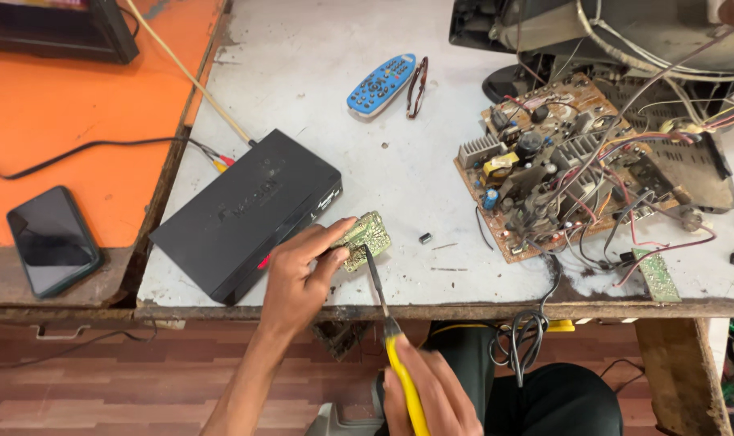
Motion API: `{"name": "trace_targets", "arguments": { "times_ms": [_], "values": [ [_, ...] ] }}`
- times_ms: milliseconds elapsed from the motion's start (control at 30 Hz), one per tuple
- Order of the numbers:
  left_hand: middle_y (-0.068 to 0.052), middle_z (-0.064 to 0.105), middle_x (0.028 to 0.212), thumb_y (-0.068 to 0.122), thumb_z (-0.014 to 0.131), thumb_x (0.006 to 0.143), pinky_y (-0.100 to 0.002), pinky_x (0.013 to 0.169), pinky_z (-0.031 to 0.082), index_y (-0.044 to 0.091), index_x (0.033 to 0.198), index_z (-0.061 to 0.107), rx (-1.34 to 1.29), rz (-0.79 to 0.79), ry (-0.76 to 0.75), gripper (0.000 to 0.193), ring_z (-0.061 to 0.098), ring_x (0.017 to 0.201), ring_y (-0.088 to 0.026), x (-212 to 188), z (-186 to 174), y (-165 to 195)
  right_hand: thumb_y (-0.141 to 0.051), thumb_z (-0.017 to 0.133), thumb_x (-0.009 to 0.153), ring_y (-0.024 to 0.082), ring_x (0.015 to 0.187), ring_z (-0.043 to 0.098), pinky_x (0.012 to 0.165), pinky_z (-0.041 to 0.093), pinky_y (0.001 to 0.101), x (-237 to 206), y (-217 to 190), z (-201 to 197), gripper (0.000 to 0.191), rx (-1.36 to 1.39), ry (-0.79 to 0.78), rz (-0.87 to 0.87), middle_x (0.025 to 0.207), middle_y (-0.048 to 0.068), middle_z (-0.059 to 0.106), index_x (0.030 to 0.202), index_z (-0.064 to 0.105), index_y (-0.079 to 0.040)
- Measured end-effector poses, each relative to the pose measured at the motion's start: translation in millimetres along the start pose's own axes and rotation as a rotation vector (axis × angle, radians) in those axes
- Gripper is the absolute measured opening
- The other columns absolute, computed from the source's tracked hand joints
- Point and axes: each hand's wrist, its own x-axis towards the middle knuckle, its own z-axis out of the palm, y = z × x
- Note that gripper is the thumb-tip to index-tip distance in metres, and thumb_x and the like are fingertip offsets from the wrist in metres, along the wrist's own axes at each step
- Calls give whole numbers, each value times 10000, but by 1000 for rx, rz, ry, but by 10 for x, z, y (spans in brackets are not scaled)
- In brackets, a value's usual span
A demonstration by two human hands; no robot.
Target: The person uses a soldering iron to apply solder to a small green circuit board, then uses a screwdriver to remove a white connector from the board. They inspect the connector and continue soldering its pins. The work is performed at a cluttered electronics repair bench.
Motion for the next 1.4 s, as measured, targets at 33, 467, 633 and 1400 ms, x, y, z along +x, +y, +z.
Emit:
{"name": "trace_targets", "arguments": {
  "times_ms": [33, 467, 633, 1400],
  "values": [
    [-93, 741, 946, -31, 704, 890, -294, 672, 517, 57, 1288, 700, -4, 81, 43, 407, 647, 755, -125, -21, -14, 47, -51, 759, 859, 221, 807, 787, 747, 650, 300, -39, 69, -12, 356, 12, 16, -67, 930, 167, 750, 1198, 660, -5],
    [-91, 636, 806, -78, 678, 878, -333, 591, 445, 67, 1284, 724, 142, -3, 107, 434, 533, 637, -161, 31, 83, -313, -81, 686, 924, 200, 840, 772, 797, 640, 334, -601, 719, -245, 436, 71, 26, -133, 966, 111, 734, 1336, 568, -3],
    [-29, 746, 1006, -54, 671, 867, -262, 654, 494, 61, 1255, 714, -77, -147, -15, 408, 600, 729, -90, 30, 87, -426, -87, 660, 940, 196, 829, 777, 787, 638, 327, -587, 755, -209, 367, 3, 42, -90, 927, 122, 728, 1288, 593, 9],
    [15, 683, 863, -40, 667, 890, -269, 585, 427, 93, 1225, 746, -71, -282, -82, 369, 495, 647, -82, 22, 102, -421, -46, 736, 891, 222, 828, 780, 693, 642, 303, -120, 310, 103, 270, 1, 50, 38, 962, 189, 749, 1151, 704, 19]
  ]
}}
